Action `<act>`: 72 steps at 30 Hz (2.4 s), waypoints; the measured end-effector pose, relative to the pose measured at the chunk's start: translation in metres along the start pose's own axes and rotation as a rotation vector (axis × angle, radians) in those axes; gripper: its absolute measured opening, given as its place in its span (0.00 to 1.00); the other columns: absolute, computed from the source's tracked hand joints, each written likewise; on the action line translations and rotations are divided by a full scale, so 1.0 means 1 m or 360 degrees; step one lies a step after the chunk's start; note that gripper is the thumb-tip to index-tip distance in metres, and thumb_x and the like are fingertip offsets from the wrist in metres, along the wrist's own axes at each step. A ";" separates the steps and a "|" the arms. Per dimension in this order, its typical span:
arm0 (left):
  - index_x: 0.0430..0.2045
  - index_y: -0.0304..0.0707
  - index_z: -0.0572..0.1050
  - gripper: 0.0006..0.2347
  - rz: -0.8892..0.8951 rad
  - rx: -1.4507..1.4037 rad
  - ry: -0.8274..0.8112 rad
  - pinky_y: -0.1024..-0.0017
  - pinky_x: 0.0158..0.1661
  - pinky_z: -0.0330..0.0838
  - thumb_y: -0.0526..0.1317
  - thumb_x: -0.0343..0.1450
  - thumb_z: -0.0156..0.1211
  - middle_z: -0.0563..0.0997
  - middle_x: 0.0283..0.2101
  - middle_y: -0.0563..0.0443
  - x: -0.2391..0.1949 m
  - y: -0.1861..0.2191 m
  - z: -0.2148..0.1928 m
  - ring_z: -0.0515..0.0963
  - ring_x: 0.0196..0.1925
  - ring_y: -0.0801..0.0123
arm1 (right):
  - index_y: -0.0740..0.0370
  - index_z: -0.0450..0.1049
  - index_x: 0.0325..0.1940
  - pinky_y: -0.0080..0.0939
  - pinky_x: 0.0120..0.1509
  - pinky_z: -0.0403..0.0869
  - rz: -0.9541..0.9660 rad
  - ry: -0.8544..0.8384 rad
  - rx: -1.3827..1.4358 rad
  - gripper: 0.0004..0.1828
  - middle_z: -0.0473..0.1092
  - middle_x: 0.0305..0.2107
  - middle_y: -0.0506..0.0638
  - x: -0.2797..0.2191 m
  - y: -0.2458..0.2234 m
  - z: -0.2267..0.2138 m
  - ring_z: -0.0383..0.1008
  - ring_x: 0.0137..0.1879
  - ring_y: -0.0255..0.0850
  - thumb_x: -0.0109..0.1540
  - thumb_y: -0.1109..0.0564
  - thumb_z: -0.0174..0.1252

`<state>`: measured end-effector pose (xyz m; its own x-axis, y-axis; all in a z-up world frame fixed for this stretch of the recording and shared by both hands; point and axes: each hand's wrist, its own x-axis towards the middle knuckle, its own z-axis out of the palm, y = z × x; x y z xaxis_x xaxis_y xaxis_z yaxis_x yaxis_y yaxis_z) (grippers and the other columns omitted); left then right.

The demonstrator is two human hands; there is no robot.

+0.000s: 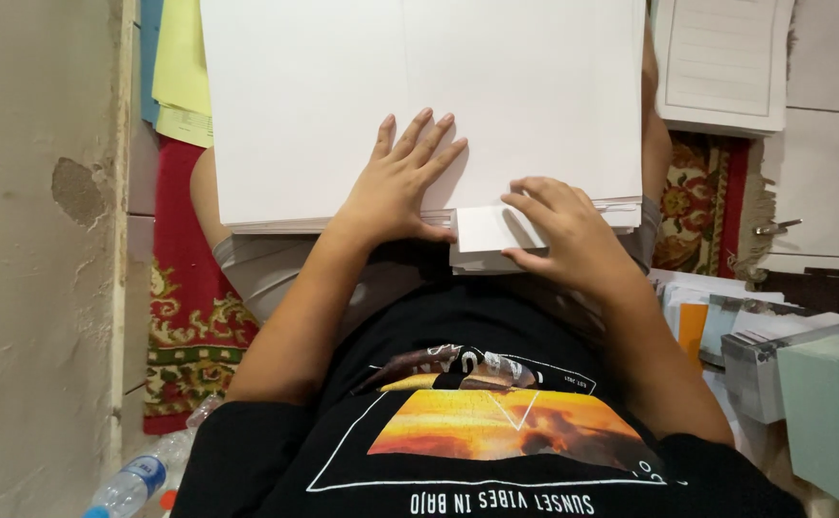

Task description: Sorting and stacking large white sheets of paper on the floor

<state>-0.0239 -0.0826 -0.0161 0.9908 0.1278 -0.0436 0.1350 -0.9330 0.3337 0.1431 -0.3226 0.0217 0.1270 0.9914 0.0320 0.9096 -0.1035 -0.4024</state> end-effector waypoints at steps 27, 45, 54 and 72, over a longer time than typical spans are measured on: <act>0.71 0.58 0.62 0.36 0.0088 -0.0044 0.0271 0.38 0.72 0.38 0.69 0.68 0.56 0.56 0.77 0.49 0.000 -0.004 0.012 0.49 0.80 0.50 | 0.61 0.45 0.82 0.65 0.81 0.36 0.0515 0.0057 -0.0366 0.42 0.38 0.78 0.64 0.052 0.023 0.065 0.35 0.83 0.61 0.71 0.34 0.38; 0.48 0.67 0.82 0.12 0.0142 -0.0165 0.0612 0.41 0.69 0.49 0.50 0.71 0.62 0.69 0.71 0.55 0.002 -0.010 0.026 0.61 0.76 0.54 | 0.60 0.47 0.82 0.65 0.81 0.38 0.0387 0.0012 -0.0404 0.41 0.39 0.79 0.62 0.062 0.034 0.054 0.36 0.83 0.60 0.71 0.34 0.34; 0.48 0.64 0.82 0.12 0.0133 -0.0158 0.0638 0.43 0.69 0.49 0.48 0.71 0.63 0.71 0.69 0.54 0.002 -0.009 0.027 0.62 0.75 0.54 | 0.53 0.48 0.82 0.62 0.81 0.37 0.0297 -0.0002 -0.0306 0.38 0.40 0.79 0.57 0.081 0.021 0.060 0.36 0.83 0.56 0.72 0.35 0.33; 0.58 0.53 0.76 0.19 0.0114 -0.0158 0.0665 0.45 0.69 0.48 0.48 0.72 0.62 0.71 0.70 0.52 0.002 -0.008 0.028 0.63 0.74 0.55 | 0.51 0.51 0.82 0.65 0.79 0.45 0.0254 0.0150 -0.0354 0.37 0.45 0.77 0.63 0.097 0.026 0.073 0.43 0.82 0.60 0.72 0.35 0.37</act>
<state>-0.0233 -0.0842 -0.0449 0.9091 0.2082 0.3608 0.0448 -0.9100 0.4121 0.1501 -0.2232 -0.0529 0.3020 0.9505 0.0737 0.9383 -0.2827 -0.1991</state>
